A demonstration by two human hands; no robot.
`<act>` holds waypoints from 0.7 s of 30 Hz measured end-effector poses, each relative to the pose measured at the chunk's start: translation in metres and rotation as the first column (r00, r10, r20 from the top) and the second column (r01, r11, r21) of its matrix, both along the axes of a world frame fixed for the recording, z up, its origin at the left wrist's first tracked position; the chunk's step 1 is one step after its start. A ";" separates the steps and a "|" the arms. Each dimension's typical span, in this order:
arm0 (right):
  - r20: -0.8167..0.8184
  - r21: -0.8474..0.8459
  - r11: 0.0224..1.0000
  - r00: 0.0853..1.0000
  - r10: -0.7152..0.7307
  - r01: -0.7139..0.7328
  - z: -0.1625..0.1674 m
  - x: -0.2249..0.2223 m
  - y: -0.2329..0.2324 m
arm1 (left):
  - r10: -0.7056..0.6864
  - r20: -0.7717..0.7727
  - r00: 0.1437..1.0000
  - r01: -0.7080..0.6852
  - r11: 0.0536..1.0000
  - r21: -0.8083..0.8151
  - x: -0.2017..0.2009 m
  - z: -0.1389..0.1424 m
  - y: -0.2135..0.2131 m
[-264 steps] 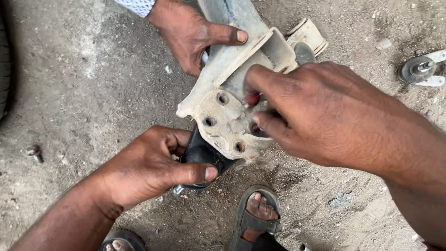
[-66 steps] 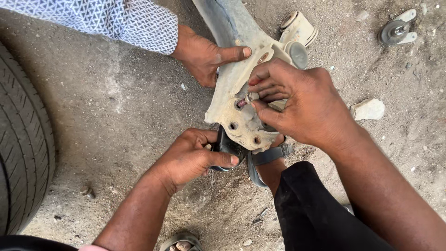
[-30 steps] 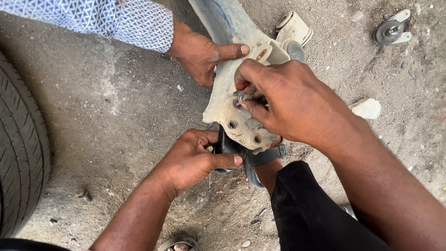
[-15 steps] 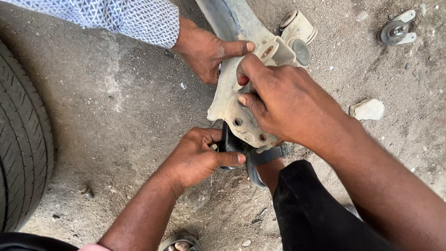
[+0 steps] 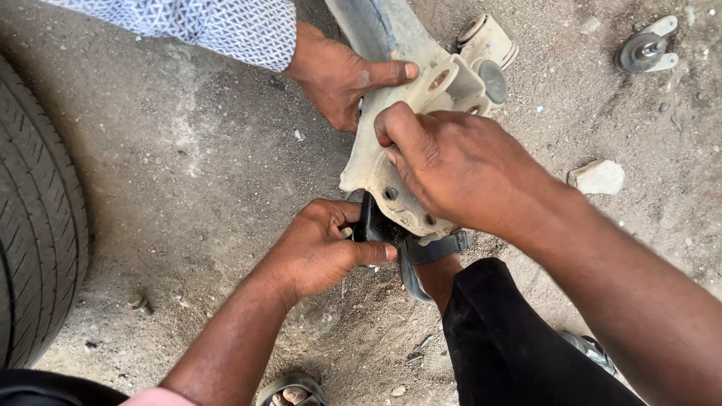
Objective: The person replaces a ball joint on a control arm by hand, removing the old part and inserting a new one while another person assists. They insert bolts into the control arm by hand and apply a pink lubricant to the bolts before tightening.
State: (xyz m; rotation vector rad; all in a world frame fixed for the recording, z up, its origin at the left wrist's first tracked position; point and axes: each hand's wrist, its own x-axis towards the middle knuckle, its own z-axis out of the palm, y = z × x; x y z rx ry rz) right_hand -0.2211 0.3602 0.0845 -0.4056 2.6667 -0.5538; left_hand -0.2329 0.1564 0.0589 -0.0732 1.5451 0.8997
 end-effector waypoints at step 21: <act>-0.002 0.122 0.987 0.994 0.108 -0.107 -0.001 0.005 0.003 | 0.126 0.051 0.991 -0.132 0.983 0.124 0.011 -0.007 -0.001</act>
